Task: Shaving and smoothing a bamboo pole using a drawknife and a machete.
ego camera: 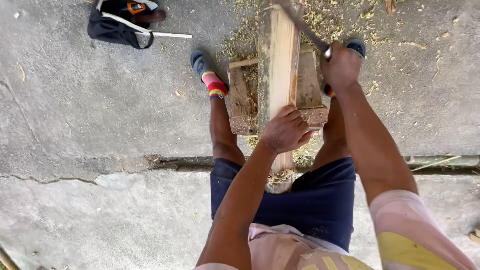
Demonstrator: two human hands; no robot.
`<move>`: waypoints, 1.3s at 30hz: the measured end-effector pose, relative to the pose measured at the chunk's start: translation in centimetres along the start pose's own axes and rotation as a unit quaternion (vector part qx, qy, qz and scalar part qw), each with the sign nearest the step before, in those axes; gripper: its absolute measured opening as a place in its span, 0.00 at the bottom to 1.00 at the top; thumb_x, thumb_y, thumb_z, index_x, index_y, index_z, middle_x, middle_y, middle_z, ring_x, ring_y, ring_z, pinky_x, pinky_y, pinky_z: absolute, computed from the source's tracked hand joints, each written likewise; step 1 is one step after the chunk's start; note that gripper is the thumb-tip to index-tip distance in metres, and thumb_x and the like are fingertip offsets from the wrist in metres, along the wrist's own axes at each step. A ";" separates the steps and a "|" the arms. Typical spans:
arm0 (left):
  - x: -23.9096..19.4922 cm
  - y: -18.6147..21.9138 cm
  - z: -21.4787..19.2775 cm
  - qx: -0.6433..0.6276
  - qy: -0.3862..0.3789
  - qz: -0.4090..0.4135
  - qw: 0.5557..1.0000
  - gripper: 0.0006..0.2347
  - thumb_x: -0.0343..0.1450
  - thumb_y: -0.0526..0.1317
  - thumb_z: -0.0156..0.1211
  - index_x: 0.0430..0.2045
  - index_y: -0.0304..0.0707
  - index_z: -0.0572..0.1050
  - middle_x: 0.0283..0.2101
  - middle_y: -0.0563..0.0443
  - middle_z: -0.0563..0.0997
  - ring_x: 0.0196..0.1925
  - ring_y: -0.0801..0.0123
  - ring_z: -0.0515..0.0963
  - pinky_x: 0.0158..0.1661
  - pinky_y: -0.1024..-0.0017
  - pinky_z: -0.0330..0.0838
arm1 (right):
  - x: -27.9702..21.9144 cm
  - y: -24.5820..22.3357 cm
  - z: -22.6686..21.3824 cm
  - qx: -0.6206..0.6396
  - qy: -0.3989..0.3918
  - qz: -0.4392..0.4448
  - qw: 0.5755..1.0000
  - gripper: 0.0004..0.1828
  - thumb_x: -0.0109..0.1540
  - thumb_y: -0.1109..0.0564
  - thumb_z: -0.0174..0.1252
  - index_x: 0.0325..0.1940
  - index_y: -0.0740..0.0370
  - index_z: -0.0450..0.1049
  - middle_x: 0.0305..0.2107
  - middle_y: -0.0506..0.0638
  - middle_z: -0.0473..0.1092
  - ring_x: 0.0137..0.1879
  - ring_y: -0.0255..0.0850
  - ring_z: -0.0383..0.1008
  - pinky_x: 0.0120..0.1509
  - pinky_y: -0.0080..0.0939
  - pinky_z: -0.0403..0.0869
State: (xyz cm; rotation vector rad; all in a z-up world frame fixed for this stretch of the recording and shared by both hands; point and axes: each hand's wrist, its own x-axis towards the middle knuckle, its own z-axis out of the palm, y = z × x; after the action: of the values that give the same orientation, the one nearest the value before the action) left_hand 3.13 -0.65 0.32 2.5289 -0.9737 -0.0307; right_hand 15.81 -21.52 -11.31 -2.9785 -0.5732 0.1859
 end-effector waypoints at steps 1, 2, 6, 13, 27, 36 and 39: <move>-0.1 0.6 0.1 -0.002 0.000 -0.002 1.000 0.17 0.75 0.52 0.54 0.20 0.44 0.79 0.28 0.53 0.81 0.43 0.67 0.79 0.62 0.65 0.61 | -0.2 -0.2 0.0 -0.001 -0.003 -0.001 1.000 0.09 0.69 0.53 0.62 0.39 0.60 0.74 0.18 0.49 0.71 0.19 0.37 0.72 0.20 0.43 0.68; -0.2 0.6 0.0 0.000 -0.022 0.000 1.000 0.17 0.75 0.52 0.54 0.20 0.43 0.79 0.27 0.53 0.81 0.42 0.67 0.79 0.62 0.65 0.61 | 0.1 -0.7 0.0 0.062 -0.003 0.079 0.995 0.11 0.70 0.52 0.61 0.40 0.62 0.74 0.18 0.50 0.71 0.18 0.39 0.72 0.20 0.44 0.68; 0.3 0.2 -0.2 -0.005 -0.045 -0.004 0.999 0.17 0.74 0.52 0.56 0.19 0.42 0.79 0.26 0.51 0.81 0.41 0.66 0.79 0.61 0.64 0.62 | -0.9 -0.9 1.4 0.058 0.026 -0.043 0.997 0.18 0.72 0.47 0.64 0.32 0.59 0.74 0.18 0.53 0.72 0.20 0.44 0.73 0.26 0.48 0.71; 0.3 -0.4 0.1 -0.017 0.000 -0.003 1.000 0.15 0.74 0.50 0.57 0.20 0.42 0.78 0.29 0.51 0.81 0.43 0.65 0.80 0.62 0.64 0.62 | 1.3 -2.3 -0.8 0.049 0.073 0.023 0.996 0.19 0.51 0.47 0.71 0.38 0.62 0.78 0.15 0.56 0.73 0.19 0.47 0.75 0.21 0.50 0.73; 0.0 -0.3 0.5 -0.032 0.012 0.009 0.999 0.16 0.76 0.50 0.56 0.21 0.41 0.76 0.27 0.50 0.79 0.42 0.63 0.80 0.62 0.63 0.64 | 1.2 0.3 2.5 0.209 0.091 0.035 0.973 0.13 0.74 0.53 0.64 0.38 0.61 0.74 0.24 0.56 0.73 0.22 0.44 0.74 0.23 0.46 0.72; 0.2 -0.1 0.1 -0.030 0.021 0.005 0.999 0.15 0.73 0.51 0.59 0.20 0.41 0.76 0.28 0.49 0.80 0.42 0.63 0.80 0.60 0.63 0.65 | -0.5 -1.1 1.7 0.177 0.068 -0.029 0.981 0.14 0.65 0.52 0.68 0.31 0.59 0.72 0.19 0.57 0.72 0.23 0.49 0.75 0.30 0.52 0.73; 0.2 0.3 -0.7 -0.056 0.018 0.000 0.998 0.15 0.74 0.49 0.60 0.20 0.40 0.76 0.27 0.49 0.79 0.42 0.62 0.80 0.60 0.64 0.66 | -0.6 0.6 4.9 0.258 0.103 0.074 0.958 0.12 0.75 0.54 0.64 0.41 0.63 0.74 0.24 0.57 0.74 0.25 0.47 0.76 0.28 0.49 0.73</move>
State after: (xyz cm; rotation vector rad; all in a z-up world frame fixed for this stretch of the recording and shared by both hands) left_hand 3.21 -0.75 1.15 2.4196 -0.9320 -0.0392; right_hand 14.82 -21.86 -16.15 -2.4861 -0.2294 0.0272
